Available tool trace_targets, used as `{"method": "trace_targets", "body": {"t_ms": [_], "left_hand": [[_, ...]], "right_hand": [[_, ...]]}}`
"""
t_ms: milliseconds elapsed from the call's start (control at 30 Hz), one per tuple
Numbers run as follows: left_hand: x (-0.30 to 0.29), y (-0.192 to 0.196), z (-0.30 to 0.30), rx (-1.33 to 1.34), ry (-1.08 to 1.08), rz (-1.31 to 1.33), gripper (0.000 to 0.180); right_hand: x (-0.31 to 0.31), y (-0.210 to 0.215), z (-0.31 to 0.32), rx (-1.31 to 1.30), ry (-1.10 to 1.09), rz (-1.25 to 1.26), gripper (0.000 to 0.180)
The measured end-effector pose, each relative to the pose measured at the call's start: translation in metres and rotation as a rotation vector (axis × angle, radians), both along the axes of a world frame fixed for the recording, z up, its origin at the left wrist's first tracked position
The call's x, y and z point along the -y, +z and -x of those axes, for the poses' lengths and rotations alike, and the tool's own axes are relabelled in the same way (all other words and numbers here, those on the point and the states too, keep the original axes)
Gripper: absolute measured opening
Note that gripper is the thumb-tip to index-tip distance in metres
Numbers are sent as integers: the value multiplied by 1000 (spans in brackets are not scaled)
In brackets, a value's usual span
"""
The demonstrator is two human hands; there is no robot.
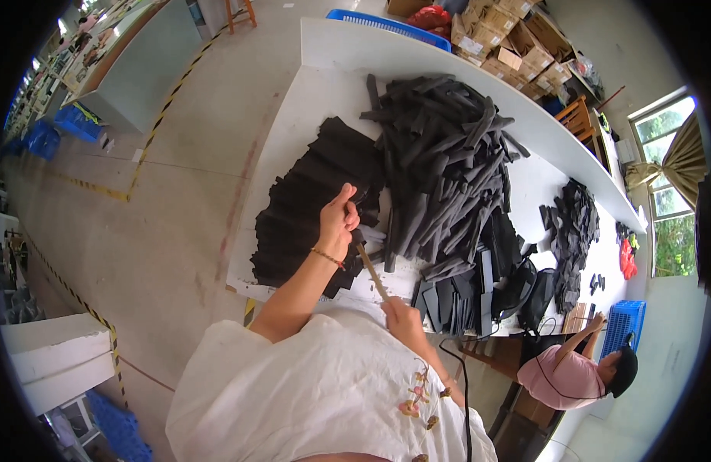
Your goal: The recorder is assembling components by inserting long wooden rods into black foam sleeves at a factory workbench.
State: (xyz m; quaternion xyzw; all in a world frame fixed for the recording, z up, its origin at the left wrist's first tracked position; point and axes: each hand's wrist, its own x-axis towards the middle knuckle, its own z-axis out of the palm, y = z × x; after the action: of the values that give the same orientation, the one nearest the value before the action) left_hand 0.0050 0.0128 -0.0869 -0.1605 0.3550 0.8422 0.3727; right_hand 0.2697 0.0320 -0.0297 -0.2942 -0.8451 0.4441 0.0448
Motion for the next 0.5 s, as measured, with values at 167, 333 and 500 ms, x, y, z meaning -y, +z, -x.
{"method": "trace_targets", "body": {"t_ms": [167,333,500], "left_hand": [[15,-16,76,-128,320,-121,38],[0,27,50,-305,74,30,37],[3,4,12,-406,-83,219,32]], "right_hand": [[-5,27,-49,37,101,13,15],[-35,28,-19,43,-126,202,15],[-55,6,0,-83,-291,35,14]]}}
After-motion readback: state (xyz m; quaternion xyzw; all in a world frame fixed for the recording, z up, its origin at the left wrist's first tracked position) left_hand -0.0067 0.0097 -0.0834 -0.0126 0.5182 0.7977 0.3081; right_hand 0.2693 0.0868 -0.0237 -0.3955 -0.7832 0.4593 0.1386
